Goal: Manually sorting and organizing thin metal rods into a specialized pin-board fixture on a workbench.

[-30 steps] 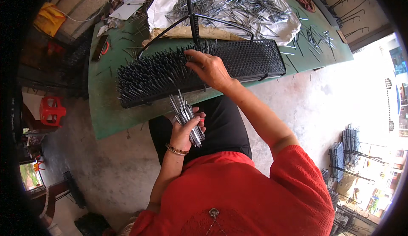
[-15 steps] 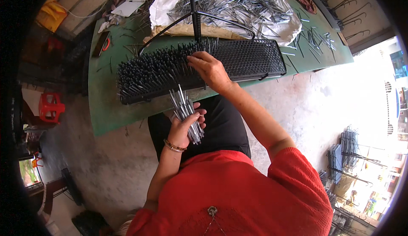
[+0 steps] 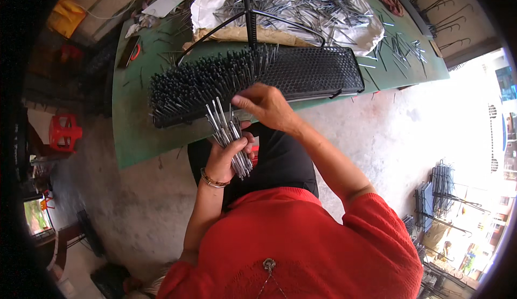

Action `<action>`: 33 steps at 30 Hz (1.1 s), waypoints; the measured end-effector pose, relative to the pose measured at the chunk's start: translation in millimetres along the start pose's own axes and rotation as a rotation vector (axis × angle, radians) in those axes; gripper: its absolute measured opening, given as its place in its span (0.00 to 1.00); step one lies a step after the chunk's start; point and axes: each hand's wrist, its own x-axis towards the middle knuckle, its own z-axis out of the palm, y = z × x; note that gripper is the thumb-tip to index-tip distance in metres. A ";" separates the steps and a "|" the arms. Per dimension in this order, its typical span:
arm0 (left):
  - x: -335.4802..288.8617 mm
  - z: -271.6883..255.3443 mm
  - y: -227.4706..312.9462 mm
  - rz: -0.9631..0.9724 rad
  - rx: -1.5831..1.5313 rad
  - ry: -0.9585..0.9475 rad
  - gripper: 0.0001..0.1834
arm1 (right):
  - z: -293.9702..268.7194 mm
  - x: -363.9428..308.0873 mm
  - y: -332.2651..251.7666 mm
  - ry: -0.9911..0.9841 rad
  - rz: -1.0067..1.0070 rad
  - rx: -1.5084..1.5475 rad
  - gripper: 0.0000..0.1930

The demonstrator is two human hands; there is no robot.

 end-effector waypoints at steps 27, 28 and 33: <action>3.8 -9.1 -6.1 -0.035 0.057 0.044 0.21 | 1.9 52.6 3.7 0.315 -0.402 -0.249 0.09; 2.9 -9.6 -6.5 -0.035 0.058 0.052 0.21 | 3.7 54.0 5.9 0.314 -0.402 -0.249 0.09; 0.4 -11.1 -8.0 -0.035 0.064 0.086 0.20 | 7.2 54.9 0.5 0.301 -0.427 -0.308 0.09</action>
